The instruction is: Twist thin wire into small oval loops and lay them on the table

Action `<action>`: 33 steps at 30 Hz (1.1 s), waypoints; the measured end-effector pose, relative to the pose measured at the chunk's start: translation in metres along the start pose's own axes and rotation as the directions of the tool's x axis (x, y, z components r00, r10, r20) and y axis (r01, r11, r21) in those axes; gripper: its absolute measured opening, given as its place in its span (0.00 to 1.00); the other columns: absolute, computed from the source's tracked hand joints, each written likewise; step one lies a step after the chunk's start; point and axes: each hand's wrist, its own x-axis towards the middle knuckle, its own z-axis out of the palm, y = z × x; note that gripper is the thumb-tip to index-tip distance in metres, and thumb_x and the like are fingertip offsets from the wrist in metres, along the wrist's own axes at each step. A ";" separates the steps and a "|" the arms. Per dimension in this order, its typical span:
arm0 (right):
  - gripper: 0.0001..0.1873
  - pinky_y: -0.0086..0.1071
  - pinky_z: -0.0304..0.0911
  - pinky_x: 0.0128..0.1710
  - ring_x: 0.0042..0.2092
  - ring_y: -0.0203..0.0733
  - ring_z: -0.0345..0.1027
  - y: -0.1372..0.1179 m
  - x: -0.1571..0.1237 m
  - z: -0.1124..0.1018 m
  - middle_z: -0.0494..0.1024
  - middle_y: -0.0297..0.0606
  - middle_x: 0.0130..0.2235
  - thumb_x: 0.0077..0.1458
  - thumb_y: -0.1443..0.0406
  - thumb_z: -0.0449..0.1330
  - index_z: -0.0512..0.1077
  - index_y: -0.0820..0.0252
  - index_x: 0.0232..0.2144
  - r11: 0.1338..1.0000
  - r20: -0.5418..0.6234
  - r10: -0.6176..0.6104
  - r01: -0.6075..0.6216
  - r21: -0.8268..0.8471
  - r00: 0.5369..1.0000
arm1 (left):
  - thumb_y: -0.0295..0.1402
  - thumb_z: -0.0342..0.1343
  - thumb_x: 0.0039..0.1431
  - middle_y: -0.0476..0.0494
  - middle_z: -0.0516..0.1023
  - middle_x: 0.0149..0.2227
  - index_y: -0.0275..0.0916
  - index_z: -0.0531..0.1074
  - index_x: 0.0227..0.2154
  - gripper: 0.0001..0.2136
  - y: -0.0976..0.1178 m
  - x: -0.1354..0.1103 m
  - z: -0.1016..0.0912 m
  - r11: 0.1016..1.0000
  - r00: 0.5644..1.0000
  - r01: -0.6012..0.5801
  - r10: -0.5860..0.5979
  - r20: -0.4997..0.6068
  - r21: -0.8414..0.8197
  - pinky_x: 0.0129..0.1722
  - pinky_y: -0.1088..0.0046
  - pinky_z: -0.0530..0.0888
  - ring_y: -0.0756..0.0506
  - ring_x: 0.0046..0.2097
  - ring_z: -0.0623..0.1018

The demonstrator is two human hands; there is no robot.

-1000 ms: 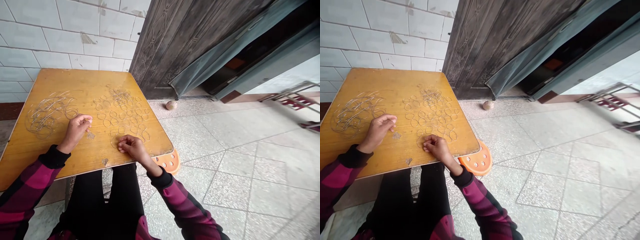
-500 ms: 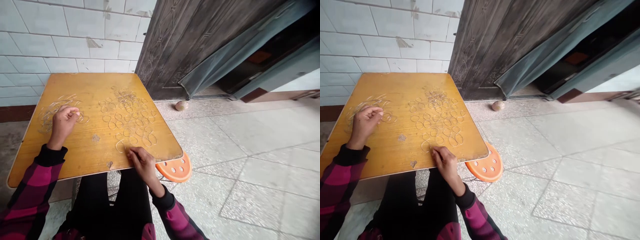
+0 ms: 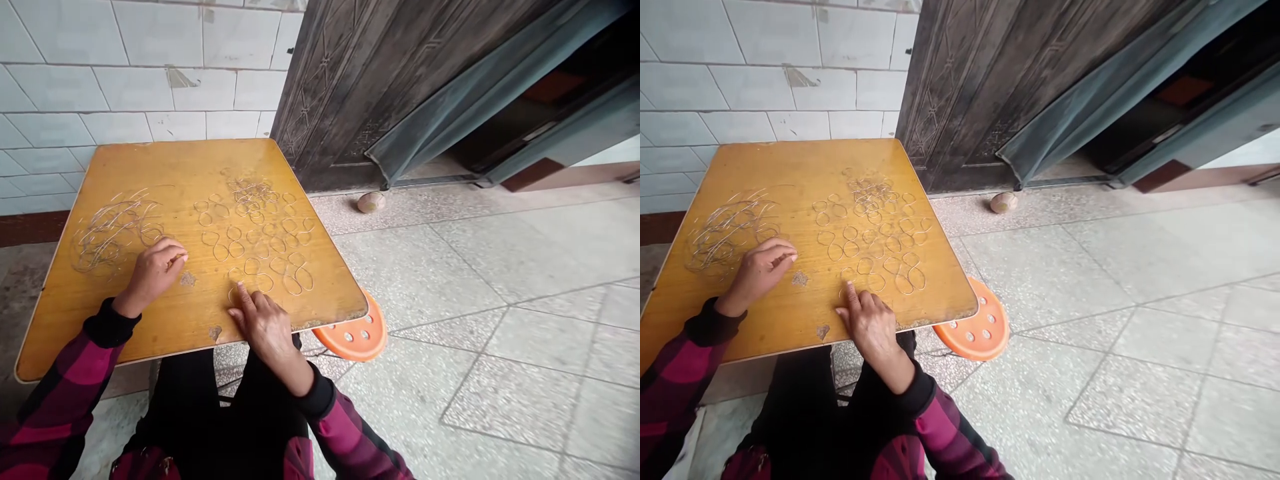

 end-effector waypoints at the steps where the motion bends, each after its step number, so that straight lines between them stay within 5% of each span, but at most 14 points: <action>1: 0.29 0.32 0.61 0.28 0.34 0.44 0.69 -0.001 0.002 -0.001 0.75 0.43 0.33 0.64 0.50 0.49 0.66 0.63 0.58 1.000 0.039 0.011 -0.011 -0.012 0.999 | 0.29 0.50 0.61 0.43 0.77 0.35 0.37 0.74 0.30 0.08 -0.001 0.000 0.001 1.000 1.000 -0.002 0.002 0.001 0.001 0.40 0.69 0.73 0.45 0.39 0.77; 7: 0.28 0.31 0.59 0.28 0.37 0.43 0.71 -0.002 0.009 -0.005 0.77 0.44 0.37 0.65 0.51 0.48 0.66 0.59 0.59 0.999 0.164 0.035 -0.034 -0.011 0.986 | 0.29 0.50 0.61 0.42 0.78 0.36 0.37 0.74 0.31 0.08 -0.002 -0.001 -0.002 1.000 1.000 0.000 0.000 0.011 -0.004 0.41 0.69 0.73 0.45 0.40 0.78; 13: 0.25 0.30 0.56 0.26 0.37 0.42 0.71 0.001 0.010 -0.002 0.77 0.43 0.36 0.66 0.53 0.48 0.66 0.58 0.59 1.000 0.165 0.009 -0.008 -0.005 0.986 | 0.29 0.49 0.61 0.42 0.77 0.35 0.37 0.73 0.31 0.08 -0.002 0.000 -0.002 1.000 0.999 0.020 -0.019 0.037 -0.010 0.41 0.68 0.73 0.45 0.40 0.77; 23: 0.21 0.29 0.51 0.24 0.29 0.37 0.67 0.009 0.002 0.010 0.74 0.38 0.28 0.67 0.58 0.48 0.70 0.61 0.55 0.999 -0.112 -0.022 0.027 0.040 0.993 | 0.30 0.51 0.59 0.44 0.78 0.36 0.40 0.75 0.30 0.08 -0.011 0.004 -0.019 0.996 0.992 0.089 -0.087 -0.087 0.017 0.40 0.68 0.73 0.46 0.40 0.77; 28: 0.19 0.28 0.54 0.25 0.26 0.35 0.65 0.014 -0.003 0.013 0.72 0.36 0.25 0.66 0.62 0.49 0.72 0.65 0.51 0.985 -0.279 -0.053 0.096 0.145 0.959 | 0.31 0.55 0.56 0.46 0.78 0.35 0.40 0.76 0.29 0.05 -0.036 0.004 -0.054 0.963 0.899 0.268 -0.248 -0.360 0.007 0.35 0.69 0.73 0.46 0.36 0.76; 33: 0.14 0.27 0.55 0.24 0.23 0.33 0.64 0.018 -0.010 0.012 0.71 0.34 0.23 0.65 0.66 0.52 0.74 0.66 0.47 0.937 -0.409 -0.066 0.198 0.288 0.910 | 0.30 0.57 0.52 0.48 0.76 0.31 0.39 0.76 0.28 0.03 -0.054 -0.005 -0.080 0.901 0.870 0.427 -0.384 -0.310 0.081 0.33 0.69 0.70 0.49 0.28 0.72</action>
